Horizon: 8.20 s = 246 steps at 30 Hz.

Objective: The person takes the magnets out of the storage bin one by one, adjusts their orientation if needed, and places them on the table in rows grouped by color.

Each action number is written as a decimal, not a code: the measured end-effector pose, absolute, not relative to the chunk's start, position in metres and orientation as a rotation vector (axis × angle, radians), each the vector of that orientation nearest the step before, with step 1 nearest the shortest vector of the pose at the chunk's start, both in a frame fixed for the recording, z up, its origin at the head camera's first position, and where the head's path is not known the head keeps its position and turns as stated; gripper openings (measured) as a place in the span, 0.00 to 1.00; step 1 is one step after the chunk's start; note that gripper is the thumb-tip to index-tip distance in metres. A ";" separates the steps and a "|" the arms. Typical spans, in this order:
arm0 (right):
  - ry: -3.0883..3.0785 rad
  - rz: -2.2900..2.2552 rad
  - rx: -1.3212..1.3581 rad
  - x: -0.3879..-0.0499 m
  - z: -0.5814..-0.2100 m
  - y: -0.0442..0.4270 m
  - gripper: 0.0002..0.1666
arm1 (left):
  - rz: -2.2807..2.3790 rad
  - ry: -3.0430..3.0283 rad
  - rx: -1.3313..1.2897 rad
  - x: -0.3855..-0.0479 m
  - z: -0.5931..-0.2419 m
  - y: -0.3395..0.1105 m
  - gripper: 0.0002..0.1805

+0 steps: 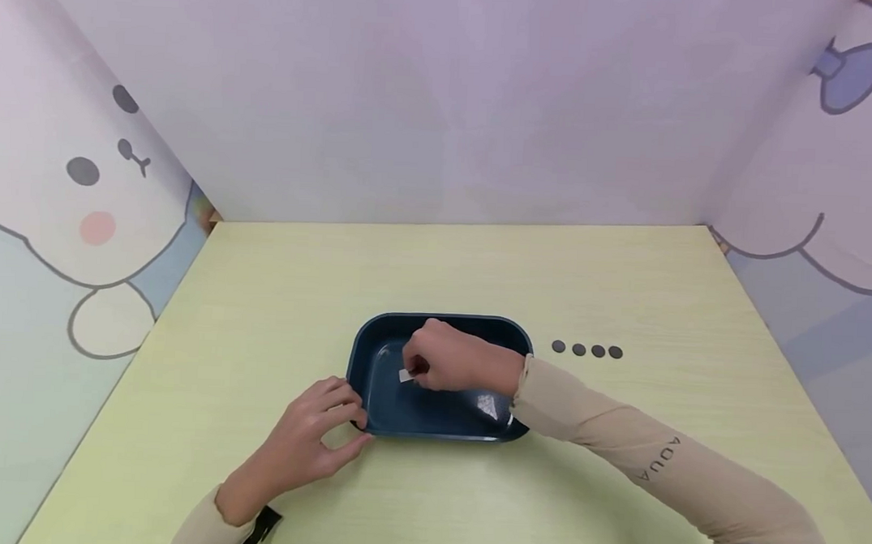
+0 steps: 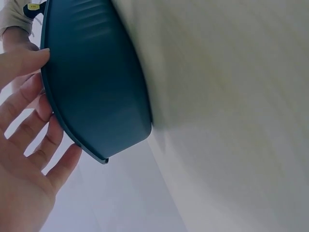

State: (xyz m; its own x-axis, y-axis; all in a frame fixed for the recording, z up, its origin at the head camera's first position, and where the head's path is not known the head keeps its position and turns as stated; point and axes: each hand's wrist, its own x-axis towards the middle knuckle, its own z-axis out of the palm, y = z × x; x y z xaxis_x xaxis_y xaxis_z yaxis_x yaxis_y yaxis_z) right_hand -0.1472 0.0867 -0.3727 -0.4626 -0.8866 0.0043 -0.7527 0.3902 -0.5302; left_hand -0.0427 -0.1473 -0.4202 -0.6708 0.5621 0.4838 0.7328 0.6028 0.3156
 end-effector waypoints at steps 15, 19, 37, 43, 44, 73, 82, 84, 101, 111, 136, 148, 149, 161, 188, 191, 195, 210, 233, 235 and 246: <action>2.416 -0.889 -1.439 -0.130 -0.363 0.124 0.05 | -0.734 -2.453 -1.058 -0.045 -0.422 -0.146 0.10; 2.447 -0.910 -1.428 -0.127 -0.361 0.135 0.06 | -0.733 -2.453 -1.056 -0.044 -0.421 -0.146 0.10; 2.512 -0.956 -1.355 -0.113 -0.354 0.183 0.07 | -0.768 -2.421 -1.056 -0.044 -0.418 -0.147 0.10; 2.538 -0.976 -1.349 -0.107 -0.348 0.197 0.09 | -0.776 -2.419 -1.049 -0.043 -0.417 -0.148 0.11; 2.543 -0.973 -1.345 -0.106 -0.348 0.199 0.09 | -0.777 -2.420 -1.046 -0.043 -0.417 -0.148 0.11; 2.726 -0.910 -1.068 -0.088 -0.361 0.272 0.15 | -0.806 -2.410 -1.041 -0.042 -0.415 -0.146 0.12; 2.771 -0.888 -1.023 -0.091 -0.376 0.291 0.14 | -0.811 -2.418 -1.045 -0.043 -0.415 -0.146 0.12; 2.785 -0.884 -1.021 -0.091 -0.379 0.295 0.15 | -0.812 -2.415 -1.045 -0.044 -0.416 -0.146 0.12; 2.837 -0.858 -1.021 -0.097 -0.405 0.321 0.15 | -0.803 -2.413 -1.046 -0.044 -0.417 -0.147 0.11; 2.859 -0.840 -1.064 -0.098 -0.415 0.325 0.15 | -0.801 -2.429 -1.043 -0.044 -0.417 -0.147 0.10; 3.073 -0.549 -1.192 -0.093 -0.424 0.331 0.19 | -0.815 -2.440 -1.032 -0.044 -0.417 -0.147 0.10; 3.098 -0.473 -1.166 -0.093 -0.424 0.329 0.17 | -0.817 -2.445 -1.029 -0.044 -0.418 -0.147 0.07; 3.095 -0.469 -1.156 -0.093 -0.424 0.329 0.17 | -0.817 -2.445 -1.028 -0.044 -0.418 -0.147 0.07; 3.052 -0.338 -1.058 -0.093 -0.417 0.323 0.13 | -0.807 -2.442 -1.034 -0.044 -0.416 -0.146 0.11; 2.952 -0.543 -1.251 -0.103 -0.427 0.266 0.16 | -0.800 -2.449 -1.038 -0.043 -0.414 -0.144 0.10; 2.942 -0.561 -1.228 -0.102 -0.427 0.265 0.15 | -0.803 -2.449 -1.033 -0.043 -0.414 -0.145 0.10; 2.938 -0.585 -1.224 -0.102 -0.428 0.263 0.16 | -0.809 -2.450 -1.033 -0.043 -0.415 -0.146 0.10; 2.882 -0.742 -1.190 -0.102 -0.427 0.264 0.18 | -0.806 -2.452 -1.040 -0.044 -0.415 -0.146 0.10; 2.867 -0.648 -1.181 -0.097 -0.426 0.291 0.22 | -0.769 -2.455 -1.048 -0.040 -0.407 -0.138 0.08; 2.870 -0.643 -1.192 -0.096 -0.426 0.293 0.23 | -0.766 -2.443 -1.058 -0.039 -0.403 -0.131 0.08; 2.853 -0.673 -1.150 -0.093 -0.426 0.300 0.20 | -0.747 -2.397 -1.244 -0.038 -0.383 -0.064 0.04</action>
